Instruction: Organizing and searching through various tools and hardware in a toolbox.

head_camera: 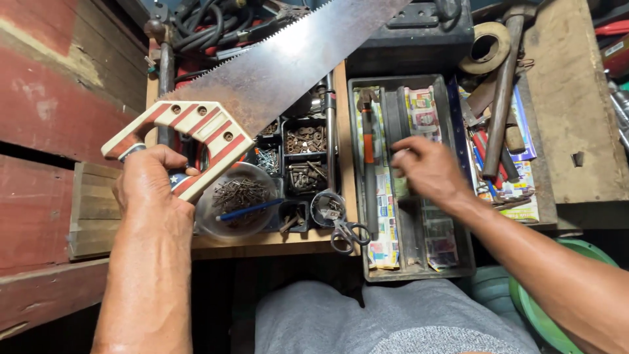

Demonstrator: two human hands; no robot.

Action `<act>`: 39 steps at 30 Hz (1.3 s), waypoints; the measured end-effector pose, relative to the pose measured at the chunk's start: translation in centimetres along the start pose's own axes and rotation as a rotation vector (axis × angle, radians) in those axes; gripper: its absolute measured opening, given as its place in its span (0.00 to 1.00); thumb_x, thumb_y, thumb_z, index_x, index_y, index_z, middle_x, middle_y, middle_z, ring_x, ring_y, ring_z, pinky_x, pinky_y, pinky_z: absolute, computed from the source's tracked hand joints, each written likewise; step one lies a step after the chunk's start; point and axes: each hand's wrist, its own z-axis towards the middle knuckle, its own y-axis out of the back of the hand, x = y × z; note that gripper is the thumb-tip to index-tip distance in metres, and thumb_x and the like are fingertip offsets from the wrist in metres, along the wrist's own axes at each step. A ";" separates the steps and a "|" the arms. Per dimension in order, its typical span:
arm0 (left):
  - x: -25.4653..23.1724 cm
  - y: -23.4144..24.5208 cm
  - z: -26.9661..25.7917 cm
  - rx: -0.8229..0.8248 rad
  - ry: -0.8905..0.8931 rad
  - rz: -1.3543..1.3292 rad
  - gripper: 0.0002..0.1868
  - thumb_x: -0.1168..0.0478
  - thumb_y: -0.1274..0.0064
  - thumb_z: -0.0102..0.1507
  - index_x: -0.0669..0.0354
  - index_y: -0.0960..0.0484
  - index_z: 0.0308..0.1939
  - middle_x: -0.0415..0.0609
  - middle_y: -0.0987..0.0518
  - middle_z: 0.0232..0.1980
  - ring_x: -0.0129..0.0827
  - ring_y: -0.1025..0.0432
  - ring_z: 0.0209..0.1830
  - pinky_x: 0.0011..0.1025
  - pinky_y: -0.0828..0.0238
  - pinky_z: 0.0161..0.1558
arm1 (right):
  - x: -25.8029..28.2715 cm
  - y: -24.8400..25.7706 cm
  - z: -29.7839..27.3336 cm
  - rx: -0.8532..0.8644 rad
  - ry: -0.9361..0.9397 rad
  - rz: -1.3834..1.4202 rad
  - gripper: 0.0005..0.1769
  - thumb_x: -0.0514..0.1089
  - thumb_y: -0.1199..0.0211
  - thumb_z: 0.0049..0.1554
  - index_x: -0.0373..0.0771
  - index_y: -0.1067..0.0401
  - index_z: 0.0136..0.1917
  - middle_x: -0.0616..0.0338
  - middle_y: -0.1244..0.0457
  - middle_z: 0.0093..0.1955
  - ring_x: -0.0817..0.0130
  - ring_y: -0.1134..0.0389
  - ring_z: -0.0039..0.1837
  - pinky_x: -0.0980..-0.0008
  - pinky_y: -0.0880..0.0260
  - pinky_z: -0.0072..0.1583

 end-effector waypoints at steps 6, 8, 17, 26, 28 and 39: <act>-0.9 1.2 1.1 -0.013 0.013 -0.010 0.17 0.81 0.52 0.45 0.78 0.26 0.39 0.62 0.24 0.36 0.45 0.27 0.21 0.36 0.28 0.18 | -6.4 -8.9 4.0 0.104 -0.046 -0.251 0.38 0.50 0.31 0.57 0.29 0.41 0.72 0.38 0.35 0.62 0.50 0.33 0.63 0.57 0.34 0.63; -1.5 1.6 1.1 -0.023 0.011 0.017 0.18 0.80 0.53 0.45 0.78 0.26 0.40 0.62 0.24 0.37 0.45 0.27 0.21 0.36 0.27 0.18 | -7.6 -10.2 4.3 0.075 -0.094 -0.215 0.37 0.49 0.30 0.55 0.30 0.39 0.71 0.39 0.34 0.60 0.51 0.32 0.60 0.57 0.32 0.62; -3.4 1.3 2.4 0.047 0.046 0.075 0.21 0.80 0.54 0.45 0.78 0.25 0.43 0.64 0.24 0.38 0.42 0.27 0.20 0.33 0.27 0.18 | 0.0 -10.0 1.6 -0.197 -0.457 0.287 0.16 0.47 0.40 0.60 0.35 0.33 0.56 0.52 0.38 0.36 0.65 0.41 0.29 0.61 0.40 0.30; -4.3 0.4 3.9 0.079 0.057 0.094 0.18 0.79 0.54 0.45 0.78 0.25 0.40 0.63 0.24 0.35 0.41 0.29 0.18 0.34 0.28 0.18 | -1.4 -10.6 3.1 -0.156 -0.494 0.425 0.19 0.56 0.52 0.67 0.38 0.34 0.53 0.58 0.42 0.33 0.68 0.43 0.29 0.63 0.39 0.30; -4.3 0.0 3.9 0.094 0.055 0.088 0.17 0.79 0.54 0.44 0.78 0.25 0.38 0.62 0.24 0.35 0.41 0.29 0.18 0.34 0.29 0.17 | -3.3 -10.5 3.9 -0.156 -0.495 0.387 0.20 0.56 0.53 0.68 0.37 0.34 0.54 0.57 0.42 0.34 0.66 0.42 0.30 0.59 0.37 0.32; -4.4 0.5 5.9 0.104 0.057 0.155 0.14 0.78 0.52 0.45 0.80 0.26 0.35 0.61 0.24 0.33 0.42 0.28 0.18 0.33 0.27 0.18 | -3.7 -11.9 1.5 -0.027 -0.205 -0.491 0.41 0.39 0.45 0.55 0.35 0.50 0.80 0.39 0.58 0.82 0.34 0.49 0.76 0.49 0.48 0.75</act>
